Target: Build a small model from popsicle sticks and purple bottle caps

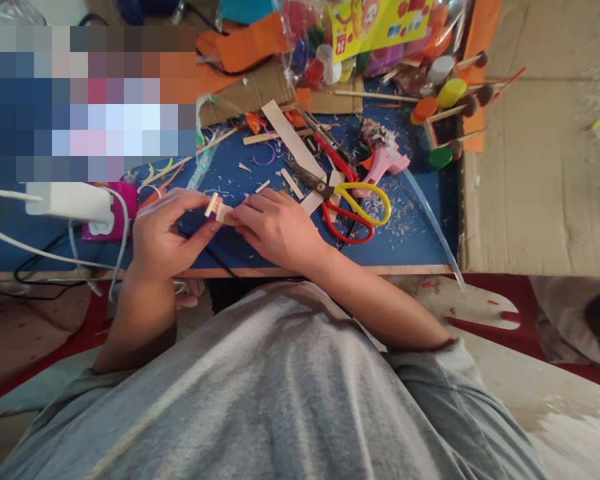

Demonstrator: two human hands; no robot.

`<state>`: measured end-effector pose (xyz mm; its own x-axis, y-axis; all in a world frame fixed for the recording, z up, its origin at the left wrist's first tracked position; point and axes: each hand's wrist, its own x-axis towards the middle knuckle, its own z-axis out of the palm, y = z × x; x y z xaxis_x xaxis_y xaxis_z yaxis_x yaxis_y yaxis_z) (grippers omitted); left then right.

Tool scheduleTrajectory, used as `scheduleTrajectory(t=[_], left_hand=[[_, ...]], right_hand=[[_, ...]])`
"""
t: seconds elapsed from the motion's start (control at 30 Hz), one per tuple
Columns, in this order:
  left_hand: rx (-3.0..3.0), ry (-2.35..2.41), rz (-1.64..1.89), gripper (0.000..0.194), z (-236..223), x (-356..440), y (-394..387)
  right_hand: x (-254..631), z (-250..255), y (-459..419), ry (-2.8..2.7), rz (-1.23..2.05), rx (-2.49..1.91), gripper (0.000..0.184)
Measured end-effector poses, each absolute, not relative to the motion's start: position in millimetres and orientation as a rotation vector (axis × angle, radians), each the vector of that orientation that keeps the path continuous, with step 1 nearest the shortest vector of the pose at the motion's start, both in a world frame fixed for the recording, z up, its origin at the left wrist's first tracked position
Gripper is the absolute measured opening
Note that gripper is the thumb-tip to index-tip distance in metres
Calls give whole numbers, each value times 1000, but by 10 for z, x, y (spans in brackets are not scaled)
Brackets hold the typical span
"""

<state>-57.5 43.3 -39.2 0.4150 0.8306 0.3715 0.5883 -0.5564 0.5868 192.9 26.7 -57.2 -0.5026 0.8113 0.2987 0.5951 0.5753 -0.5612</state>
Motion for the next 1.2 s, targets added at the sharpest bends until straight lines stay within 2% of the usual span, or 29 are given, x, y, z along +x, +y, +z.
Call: scheduleTrajectory(t=[0.67,0.9,1.03,1.2], left_hand=[[2280,1172,882,41,-432,-563,453],[2289,1172,937,32,-427,-554,432],[2285,1199,925,36,-428,-552,441],[2276,1168,959,34,-423,-534,445]], right_hand=[[1905,-587,274,-2283,524,-1088,21],[1897,-638,247,-2283,482,-1141,39],[1895,-654,240,-2287,463,-1125,45],[1898,-649,247,-2286,471,-1111,32]])
